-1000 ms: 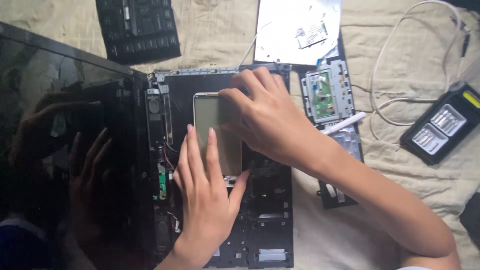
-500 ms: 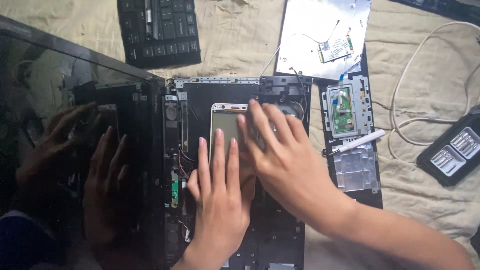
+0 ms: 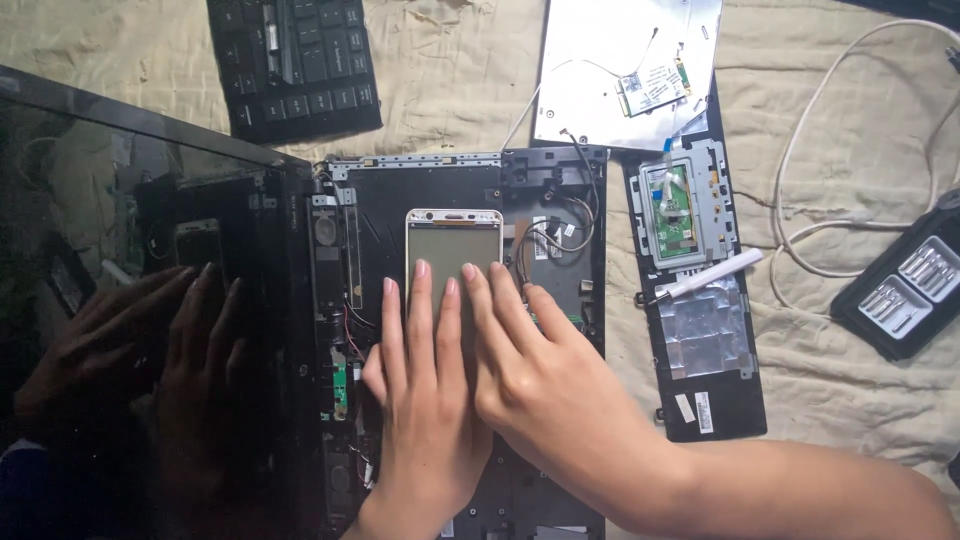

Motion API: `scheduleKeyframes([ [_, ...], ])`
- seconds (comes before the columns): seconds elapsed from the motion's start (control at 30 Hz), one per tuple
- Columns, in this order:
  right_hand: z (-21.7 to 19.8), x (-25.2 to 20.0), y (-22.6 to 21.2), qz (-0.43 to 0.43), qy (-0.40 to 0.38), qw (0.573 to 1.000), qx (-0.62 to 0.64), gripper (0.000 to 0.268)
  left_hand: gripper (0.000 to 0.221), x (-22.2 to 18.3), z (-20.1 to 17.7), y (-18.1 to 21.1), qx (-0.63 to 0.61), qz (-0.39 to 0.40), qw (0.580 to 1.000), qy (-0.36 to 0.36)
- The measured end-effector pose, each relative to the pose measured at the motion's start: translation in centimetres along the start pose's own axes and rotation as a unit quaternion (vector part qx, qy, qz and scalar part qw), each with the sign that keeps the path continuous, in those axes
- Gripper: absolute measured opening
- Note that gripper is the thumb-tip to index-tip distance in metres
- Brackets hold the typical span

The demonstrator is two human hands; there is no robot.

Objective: Adjusting internal cables and components within a laptop chassis, including placing a smartphone screen assembly.

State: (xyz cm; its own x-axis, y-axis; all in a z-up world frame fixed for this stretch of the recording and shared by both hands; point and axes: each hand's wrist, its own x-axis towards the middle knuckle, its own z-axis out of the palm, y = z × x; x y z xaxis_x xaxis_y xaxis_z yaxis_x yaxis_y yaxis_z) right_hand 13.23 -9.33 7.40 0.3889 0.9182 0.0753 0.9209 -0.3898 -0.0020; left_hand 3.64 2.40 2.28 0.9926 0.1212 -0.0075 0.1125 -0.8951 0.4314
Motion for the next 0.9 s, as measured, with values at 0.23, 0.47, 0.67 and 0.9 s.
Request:
scheduleKeyframes([
  [0.23, 0.00, 0.23, -0.27, 0.002, 0.014, 0.999, -0.032, 0.050, 0.089, -0.05, -0.02, -0.05, 0.014, 0.004, 1.000, -0.004],
  [0.47, 0.20, 0.21, -0.38, 0.006, 0.022, 0.999, -0.037, 0.049, 0.091, -0.02, -0.14, -0.12, 0.025, 0.006, 1.000, -0.015],
  [0.67, 0.34, 0.05, -0.41, 0.003, 0.017, 0.999, -0.036, 0.051, 0.090, -0.10, 0.01, -0.06, 0.033, 0.003, 0.999, -0.008],
  [0.9, 0.30, 0.09, -0.52, 0.002, 0.012, 0.999, -0.043, 0.052, 0.092, -0.05, -0.15, -0.07, 0.029, 0.005, 1.000, -0.009],
])
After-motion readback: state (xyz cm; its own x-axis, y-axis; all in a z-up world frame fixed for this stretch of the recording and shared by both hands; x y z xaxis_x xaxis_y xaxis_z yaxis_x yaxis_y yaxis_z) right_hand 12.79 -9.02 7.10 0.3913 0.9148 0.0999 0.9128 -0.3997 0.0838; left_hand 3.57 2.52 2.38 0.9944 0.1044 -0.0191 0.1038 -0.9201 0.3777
